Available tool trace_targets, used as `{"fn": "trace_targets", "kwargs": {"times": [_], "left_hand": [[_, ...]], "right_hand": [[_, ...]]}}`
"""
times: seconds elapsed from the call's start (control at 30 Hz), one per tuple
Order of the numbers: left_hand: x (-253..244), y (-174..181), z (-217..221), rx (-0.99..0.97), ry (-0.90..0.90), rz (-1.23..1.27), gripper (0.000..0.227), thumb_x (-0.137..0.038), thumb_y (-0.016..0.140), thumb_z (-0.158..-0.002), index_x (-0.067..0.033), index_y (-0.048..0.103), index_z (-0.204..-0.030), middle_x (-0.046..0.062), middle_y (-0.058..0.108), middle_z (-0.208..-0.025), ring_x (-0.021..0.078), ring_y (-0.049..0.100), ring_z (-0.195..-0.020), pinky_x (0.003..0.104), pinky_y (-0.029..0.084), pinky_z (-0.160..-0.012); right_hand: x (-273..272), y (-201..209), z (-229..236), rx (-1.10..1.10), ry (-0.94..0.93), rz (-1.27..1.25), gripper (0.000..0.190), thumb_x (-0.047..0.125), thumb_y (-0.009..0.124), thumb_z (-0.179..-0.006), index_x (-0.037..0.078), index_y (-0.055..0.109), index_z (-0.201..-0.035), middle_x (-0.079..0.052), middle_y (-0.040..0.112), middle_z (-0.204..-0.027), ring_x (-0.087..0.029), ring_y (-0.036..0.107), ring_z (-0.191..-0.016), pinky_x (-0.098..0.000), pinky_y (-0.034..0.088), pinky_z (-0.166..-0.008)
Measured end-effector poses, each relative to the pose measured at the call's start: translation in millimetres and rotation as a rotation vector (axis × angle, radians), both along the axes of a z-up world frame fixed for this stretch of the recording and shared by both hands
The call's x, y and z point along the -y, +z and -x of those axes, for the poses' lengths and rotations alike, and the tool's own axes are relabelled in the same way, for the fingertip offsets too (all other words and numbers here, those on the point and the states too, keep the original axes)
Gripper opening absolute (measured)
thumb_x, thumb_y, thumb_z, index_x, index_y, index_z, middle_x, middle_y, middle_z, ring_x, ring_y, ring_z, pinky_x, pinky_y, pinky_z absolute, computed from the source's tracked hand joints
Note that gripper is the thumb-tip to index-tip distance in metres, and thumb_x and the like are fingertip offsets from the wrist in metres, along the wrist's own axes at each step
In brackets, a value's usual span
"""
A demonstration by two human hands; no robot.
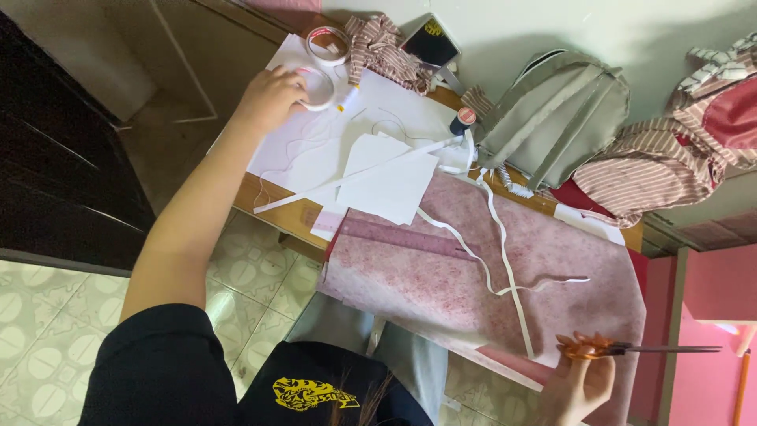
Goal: Assembling a small bag by cutting elastic strips and taping them to fabric components
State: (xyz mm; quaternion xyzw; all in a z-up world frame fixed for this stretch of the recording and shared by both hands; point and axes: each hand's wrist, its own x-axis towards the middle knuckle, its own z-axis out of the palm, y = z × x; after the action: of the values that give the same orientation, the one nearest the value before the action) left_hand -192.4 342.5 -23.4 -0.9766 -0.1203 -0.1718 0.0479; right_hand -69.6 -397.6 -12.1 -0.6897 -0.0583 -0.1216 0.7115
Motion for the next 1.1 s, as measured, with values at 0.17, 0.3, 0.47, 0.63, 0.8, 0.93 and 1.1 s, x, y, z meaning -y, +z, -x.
{"fn": "trace_targets", "kwargs": {"times": [0.17,0.3,0.47,0.63,0.8,0.93,1.1], "left_hand": [[1,43,3,-0.075,0.019,0.021,0.021,-0.027,0.080,-0.098,-0.0167,0.081,-0.116,0.011,0.079,-0.131,0.0322,0.065,-0.126,0.055,0.053,-0.113],[-20,50,15,0.071,-0.016,-0.179,0.022,-0.034,0.085,-0.096,-0.0255,0.085,-0.117,-0.005,0.082,-0.123,0.0247,0.065,-0.113,0.044,0.054,-0.090],[-23,71,30,0.362,-0.053,-0.454,0.022,-0.037,0.094,-0.095,-0.0268,0.077,-0.105,-0.015,0.075,-0.109,0.0173,0.063,-0.116,0.035,0.055,-0.089],[44,104,33,0.677,-0.174,0.194,0.015,-0.006,0.074,-0.114,0.0013,0.072,-0.127,0.018,0.077,-0.117,0.0336,0.064,-0.102,0.045,0.049,-0.085],[153,54,10,0.937,-0.192,0.929,0.022,-0.020,0.062,-0.117,-0.0070,0.070,-0.132,0.004,0.073,-0.126,0.0160,0.067,-0.114,0.033,0.053,-0.100],[251,15,6,0.834,-0.331,0.996,0.022,-0.007,0.071,-0.108,-0.0033,0.072,-0.129,0.017,0.076,-0.120,0.0330,0.073,-0.118,0.046,0.056,-0.104],[308,-9,14,0.594,-0.447,0.910,0.027,-0.006,0.073,-0.104,-0.0061,0.072,-0.132,0.013,0.074,-0.122,0.0343,0.071,-0.123,0.049,0.055,-0.110]], "right_hand": [[16,-18,1,-0.015,0.090,-0.044,0.029,0.011,0.059,-0.118,0.003,0.057,-0.145,-0.014,0.068,-0.129,-0.025,0.074,-0.102,-0.0333,0.066,-0.101],[-11,24,24,-0.102,0.008,-0.018,0.018,0.009,0.065,-0.116,0.006,0.059,-0.133,-0.011,0.070,-0.123,-0.022,0.074,-0.100,-0.0321,0.070,-0.099],[3,-12,3,-0.089,0.008,-0.091,0.020,0.022,0.073,-0.114,0.010,0.060,-0.121,-0.007,0.069,-0.115,-0.027,0.078,-0.099,-0.0301,0.067,-0.086],[-38,5,8,-0.020,0.055,-0.015,0.011,0.008,0.076,-0.102,0.011,0.067,-0.108,-0.004,0.071,-0.102,-0.014,0.073,-0.093,-0.0266,0.065,-0.088],[-95,-37,-14,-0.118,0.130,-0.026,0.015,0.019,0.061,-0.113,0.011,0.067,-0.102,-0.009,0.073,-0.097,-0.021,0.075,-0.088,-0.0394,0.069,-0.083],[-151,-75,-15,0.022,0.311,-0.128,0.011,0.014,0.070,-0.109,0.004,0.065,-0.112,-0.012,0.072,-0.103,-0.019,0.073,-0.093,-0.0385,0.066,-0.080],[-210,-14,9,0.148,0.485,0.005,0.009,0.001,0.078,-0.099,0.003,0.070,-0.102,-0.009,0.070,-0.089,-0.014,0.067,-0.088,-0.0348,0.060,-0.085]]}}
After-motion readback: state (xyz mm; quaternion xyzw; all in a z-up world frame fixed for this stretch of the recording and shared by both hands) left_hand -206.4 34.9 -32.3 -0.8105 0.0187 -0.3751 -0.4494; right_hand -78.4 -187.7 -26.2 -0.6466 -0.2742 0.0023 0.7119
